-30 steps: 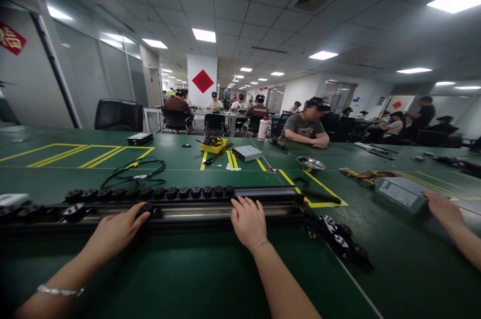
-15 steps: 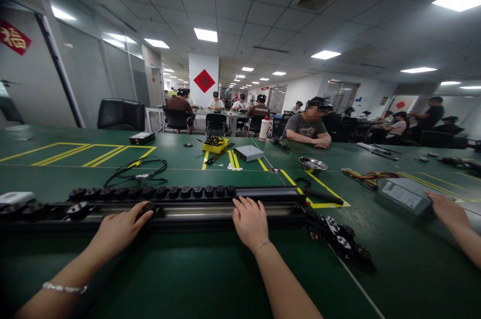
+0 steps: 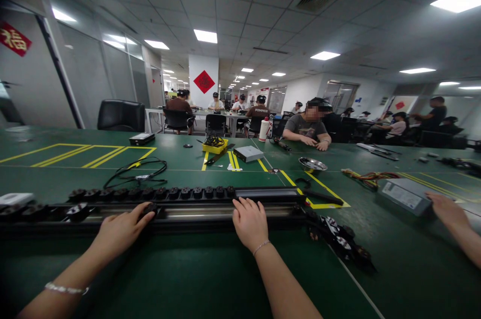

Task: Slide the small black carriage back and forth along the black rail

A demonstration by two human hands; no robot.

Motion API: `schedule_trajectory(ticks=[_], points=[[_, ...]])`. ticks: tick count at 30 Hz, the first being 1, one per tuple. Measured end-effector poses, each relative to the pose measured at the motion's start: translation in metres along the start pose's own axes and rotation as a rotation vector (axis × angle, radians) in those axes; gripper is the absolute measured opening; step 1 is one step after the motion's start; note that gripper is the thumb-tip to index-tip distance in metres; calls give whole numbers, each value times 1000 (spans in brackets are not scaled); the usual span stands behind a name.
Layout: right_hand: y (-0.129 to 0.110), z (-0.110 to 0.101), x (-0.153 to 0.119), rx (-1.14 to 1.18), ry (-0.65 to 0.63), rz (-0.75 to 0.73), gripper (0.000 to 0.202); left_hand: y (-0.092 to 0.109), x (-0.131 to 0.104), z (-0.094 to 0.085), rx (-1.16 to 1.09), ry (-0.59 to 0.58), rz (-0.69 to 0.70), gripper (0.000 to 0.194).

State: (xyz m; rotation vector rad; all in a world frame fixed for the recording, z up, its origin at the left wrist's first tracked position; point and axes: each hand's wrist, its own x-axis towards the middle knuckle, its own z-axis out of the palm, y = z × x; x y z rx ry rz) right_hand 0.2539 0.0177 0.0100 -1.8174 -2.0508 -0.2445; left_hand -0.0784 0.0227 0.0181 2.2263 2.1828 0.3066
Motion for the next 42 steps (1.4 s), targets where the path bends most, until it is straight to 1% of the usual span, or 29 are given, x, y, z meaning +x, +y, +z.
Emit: schedule_trajectory(ticks=[4,8,23,42], points=[[0,0,0,9,2,2,41,1,-1,0,18,2,20,54],[0,0,0,-2,0,-4,41,3,-1,1,-3,11,-3,55],[0,0,0,-9,9,-2,41,6,-1,-1,4,2,-3,57],[-2,-3,0,30,9,10,41,7,-1,-3,21,-15,11,53]])
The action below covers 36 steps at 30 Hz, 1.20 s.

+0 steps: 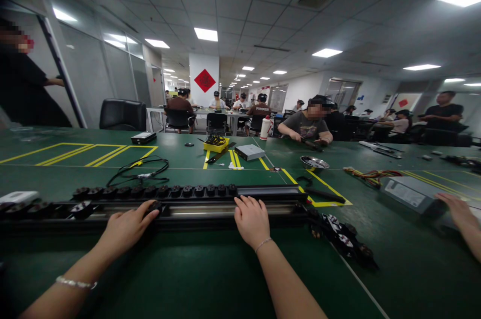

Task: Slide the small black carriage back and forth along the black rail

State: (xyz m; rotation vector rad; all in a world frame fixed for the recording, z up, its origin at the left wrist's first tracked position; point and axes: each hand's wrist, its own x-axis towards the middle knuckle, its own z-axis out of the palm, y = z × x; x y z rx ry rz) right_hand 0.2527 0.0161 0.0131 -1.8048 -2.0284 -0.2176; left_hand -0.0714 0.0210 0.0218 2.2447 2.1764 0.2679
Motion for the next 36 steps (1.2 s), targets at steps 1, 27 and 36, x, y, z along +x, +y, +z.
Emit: schedule_trajectory(ticks=[1,27,36], points=[[0,0,0,-2,-1,1,41,0,0,0,-3,0,1,53],[1,4,-1,11,17,-5,41,6,2,6,-13,13,18,53],[1,3,-1,2,20,-9,40,6,3,7,-26,12,5,51]])
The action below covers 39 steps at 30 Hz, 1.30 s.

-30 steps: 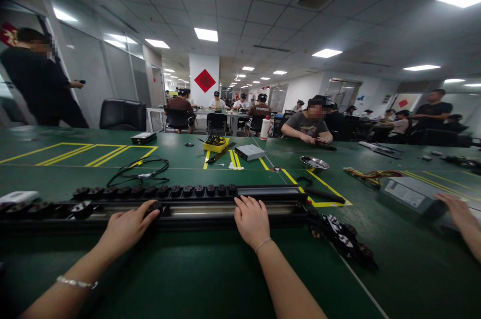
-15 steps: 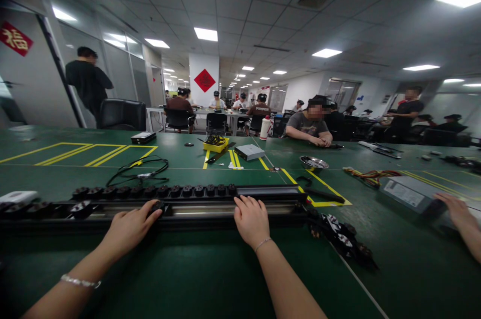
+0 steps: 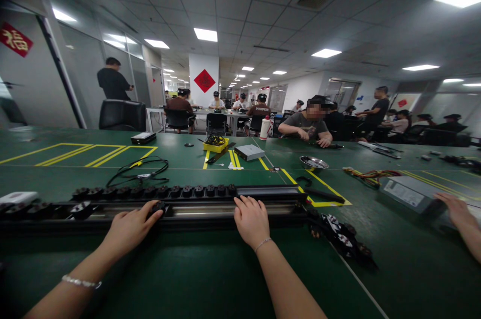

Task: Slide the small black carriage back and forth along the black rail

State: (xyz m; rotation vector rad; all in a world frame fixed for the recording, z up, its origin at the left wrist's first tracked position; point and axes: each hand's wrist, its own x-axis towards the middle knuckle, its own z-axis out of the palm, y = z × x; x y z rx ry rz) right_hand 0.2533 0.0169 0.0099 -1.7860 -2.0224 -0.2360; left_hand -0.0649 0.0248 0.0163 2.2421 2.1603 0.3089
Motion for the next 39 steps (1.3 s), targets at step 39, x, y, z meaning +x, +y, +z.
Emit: schedule_trajectory(ticks=[39], points=[[0,-1,1,-17,-15,-1,41,8,-2,-6,-4,5,-3,52]])
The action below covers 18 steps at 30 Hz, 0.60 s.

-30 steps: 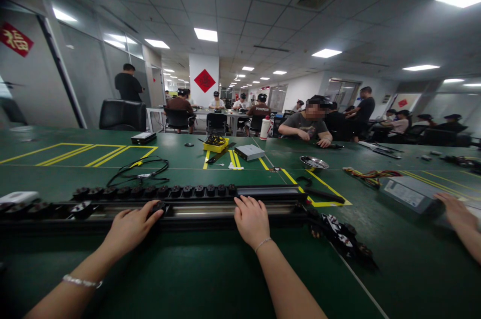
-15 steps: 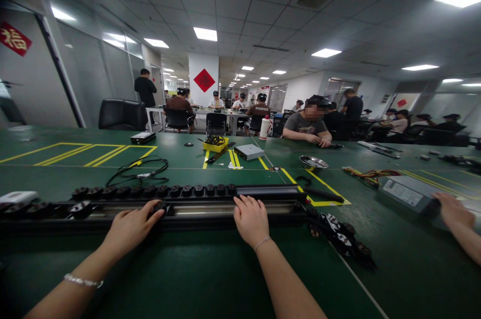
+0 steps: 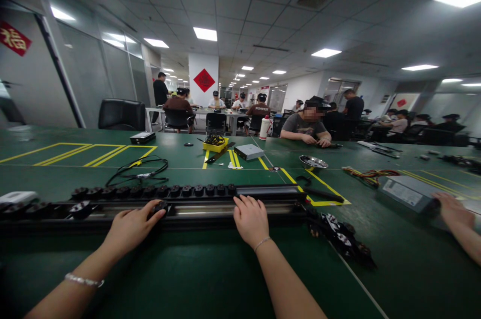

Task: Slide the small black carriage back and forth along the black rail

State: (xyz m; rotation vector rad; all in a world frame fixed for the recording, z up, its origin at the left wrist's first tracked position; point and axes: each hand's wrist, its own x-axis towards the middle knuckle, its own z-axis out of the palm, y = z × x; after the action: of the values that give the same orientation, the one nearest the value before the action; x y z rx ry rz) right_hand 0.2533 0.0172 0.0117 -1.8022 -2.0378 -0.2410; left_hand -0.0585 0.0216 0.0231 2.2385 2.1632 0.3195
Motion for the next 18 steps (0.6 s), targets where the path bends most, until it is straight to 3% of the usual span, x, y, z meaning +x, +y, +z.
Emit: schedule_trajectory(ticks=[18], points=[[0,0,-1,-3,-6,5,41,-3,5,7,-104,18,-60,54]])
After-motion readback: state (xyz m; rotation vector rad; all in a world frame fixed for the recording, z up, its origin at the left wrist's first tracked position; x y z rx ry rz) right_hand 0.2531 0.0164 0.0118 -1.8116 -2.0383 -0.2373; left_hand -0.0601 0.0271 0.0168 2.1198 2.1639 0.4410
